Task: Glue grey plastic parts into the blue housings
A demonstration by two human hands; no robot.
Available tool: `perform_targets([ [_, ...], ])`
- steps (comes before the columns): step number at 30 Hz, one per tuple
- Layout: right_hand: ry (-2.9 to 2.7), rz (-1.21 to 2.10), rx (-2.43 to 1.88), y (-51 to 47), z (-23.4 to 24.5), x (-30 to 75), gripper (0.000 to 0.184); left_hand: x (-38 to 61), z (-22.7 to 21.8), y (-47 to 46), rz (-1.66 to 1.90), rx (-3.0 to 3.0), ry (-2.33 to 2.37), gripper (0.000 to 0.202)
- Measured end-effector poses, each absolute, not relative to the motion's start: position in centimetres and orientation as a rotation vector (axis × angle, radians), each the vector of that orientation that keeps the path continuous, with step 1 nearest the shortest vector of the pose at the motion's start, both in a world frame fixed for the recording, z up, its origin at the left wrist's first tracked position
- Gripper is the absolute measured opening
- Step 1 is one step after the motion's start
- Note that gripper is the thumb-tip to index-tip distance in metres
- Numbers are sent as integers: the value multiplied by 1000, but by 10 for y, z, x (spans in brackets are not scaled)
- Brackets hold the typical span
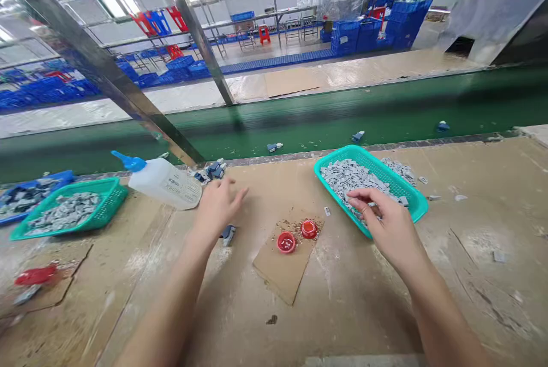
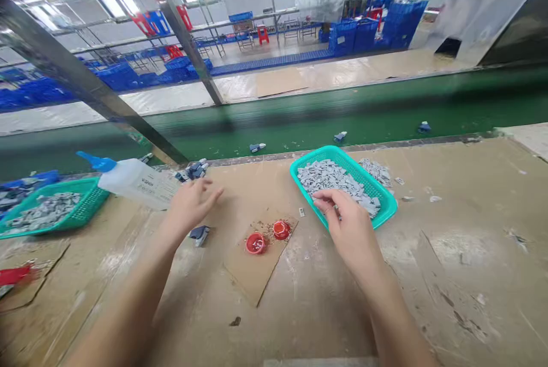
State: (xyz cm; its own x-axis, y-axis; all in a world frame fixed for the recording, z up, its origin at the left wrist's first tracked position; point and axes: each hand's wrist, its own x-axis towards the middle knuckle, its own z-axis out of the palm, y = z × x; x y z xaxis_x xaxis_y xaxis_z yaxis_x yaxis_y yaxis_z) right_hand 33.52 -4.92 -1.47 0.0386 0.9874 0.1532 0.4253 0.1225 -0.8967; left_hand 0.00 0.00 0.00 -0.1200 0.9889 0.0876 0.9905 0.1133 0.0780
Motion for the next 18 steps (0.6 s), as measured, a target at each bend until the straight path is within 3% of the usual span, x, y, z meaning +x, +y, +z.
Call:
perform_targets([
  [8,-1501,1140,-1296,-64,-13,302,14,0,-13,-79,6,-1646,-2815,85],
  [14,-1431,1283,-1325,-71,-30,280,17,3,-7,-76,88,-1703,-2818,60],
  [18,-1405,1259,-1380,-68,-42,276,19,-6,1,-88,-70,-1899,-2831,41],
])
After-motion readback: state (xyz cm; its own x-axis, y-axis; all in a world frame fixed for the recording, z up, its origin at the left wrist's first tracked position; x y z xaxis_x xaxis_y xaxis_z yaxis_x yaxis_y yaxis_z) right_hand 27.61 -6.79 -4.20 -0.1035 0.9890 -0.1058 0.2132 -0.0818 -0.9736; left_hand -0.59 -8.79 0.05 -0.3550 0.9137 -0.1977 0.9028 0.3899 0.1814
